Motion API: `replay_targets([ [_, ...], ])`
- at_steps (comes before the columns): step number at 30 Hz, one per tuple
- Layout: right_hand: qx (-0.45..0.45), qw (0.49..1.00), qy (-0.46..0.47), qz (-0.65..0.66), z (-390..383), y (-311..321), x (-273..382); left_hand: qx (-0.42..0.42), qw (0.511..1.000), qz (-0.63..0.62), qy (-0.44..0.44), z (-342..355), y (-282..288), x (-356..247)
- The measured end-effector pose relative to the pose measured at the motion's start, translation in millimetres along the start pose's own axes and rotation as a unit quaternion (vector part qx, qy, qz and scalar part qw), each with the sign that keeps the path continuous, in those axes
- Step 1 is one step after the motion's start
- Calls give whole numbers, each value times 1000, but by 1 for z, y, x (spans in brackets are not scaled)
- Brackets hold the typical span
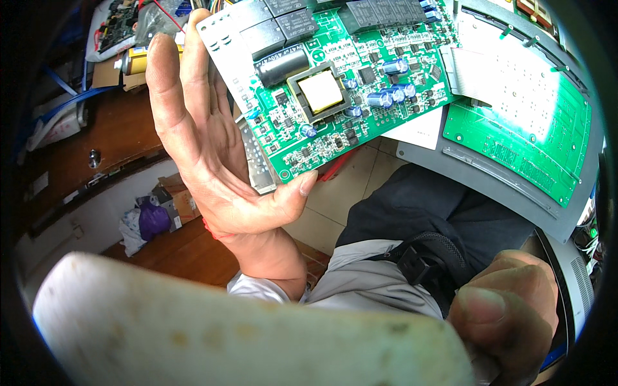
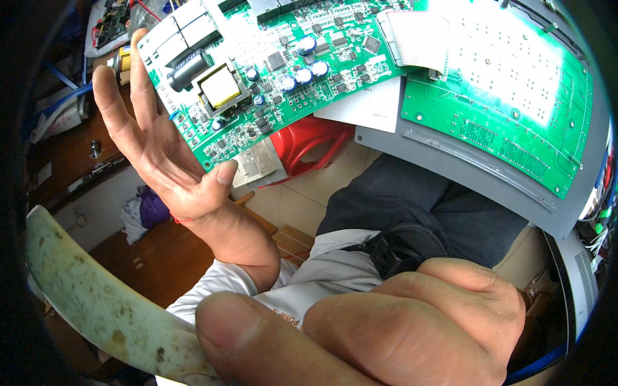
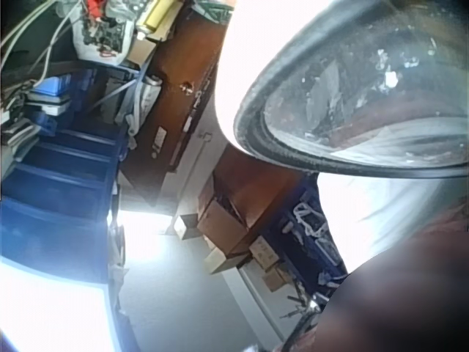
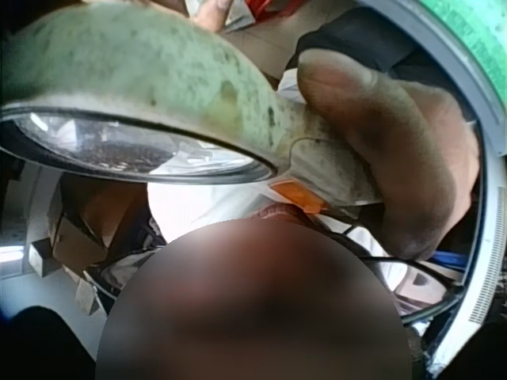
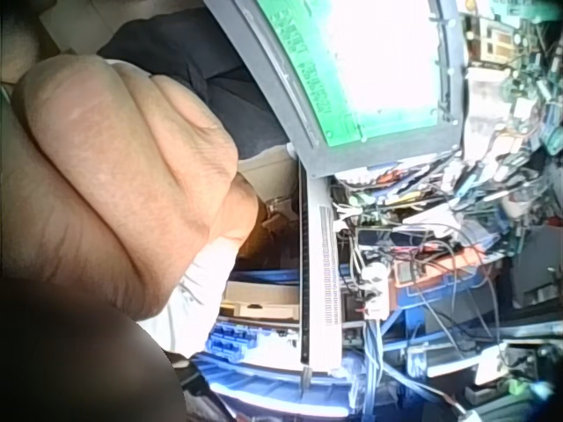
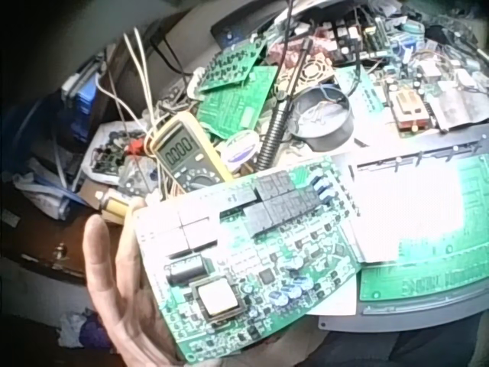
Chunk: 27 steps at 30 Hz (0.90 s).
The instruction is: The person uses a multimeter to test points on a green circuit board, then uses a magnifying lamp to visually inspect the board. They also briefly handle a smartphone.
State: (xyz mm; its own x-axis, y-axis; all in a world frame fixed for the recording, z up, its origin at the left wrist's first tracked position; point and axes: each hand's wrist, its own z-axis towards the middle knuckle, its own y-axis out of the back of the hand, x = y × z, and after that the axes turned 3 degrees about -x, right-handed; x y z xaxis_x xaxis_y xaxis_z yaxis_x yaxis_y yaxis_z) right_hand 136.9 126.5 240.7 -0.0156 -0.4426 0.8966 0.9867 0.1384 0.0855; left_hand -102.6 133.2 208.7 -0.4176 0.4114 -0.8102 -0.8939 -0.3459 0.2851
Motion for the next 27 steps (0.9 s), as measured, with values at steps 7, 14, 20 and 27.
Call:
replay_targets([
  [7, 26, 1000, -2, -15, 0, 4, 1, -4, 1000, -14, -1, 2, 1, 0],
  [14, 78, 996, -40, -26, -5, 24, 2, -16, 1000, -13, 0, 0, -2, 0],
  [20, 199, 970, -120, -76, -7, 58, 8, -2, 1000, -21, -10, 0, 1, 2],
  [27, 94, 995, 13, 24, 16, 25, -2, -11, 999, -33, -11, -3, -2, 2],
])
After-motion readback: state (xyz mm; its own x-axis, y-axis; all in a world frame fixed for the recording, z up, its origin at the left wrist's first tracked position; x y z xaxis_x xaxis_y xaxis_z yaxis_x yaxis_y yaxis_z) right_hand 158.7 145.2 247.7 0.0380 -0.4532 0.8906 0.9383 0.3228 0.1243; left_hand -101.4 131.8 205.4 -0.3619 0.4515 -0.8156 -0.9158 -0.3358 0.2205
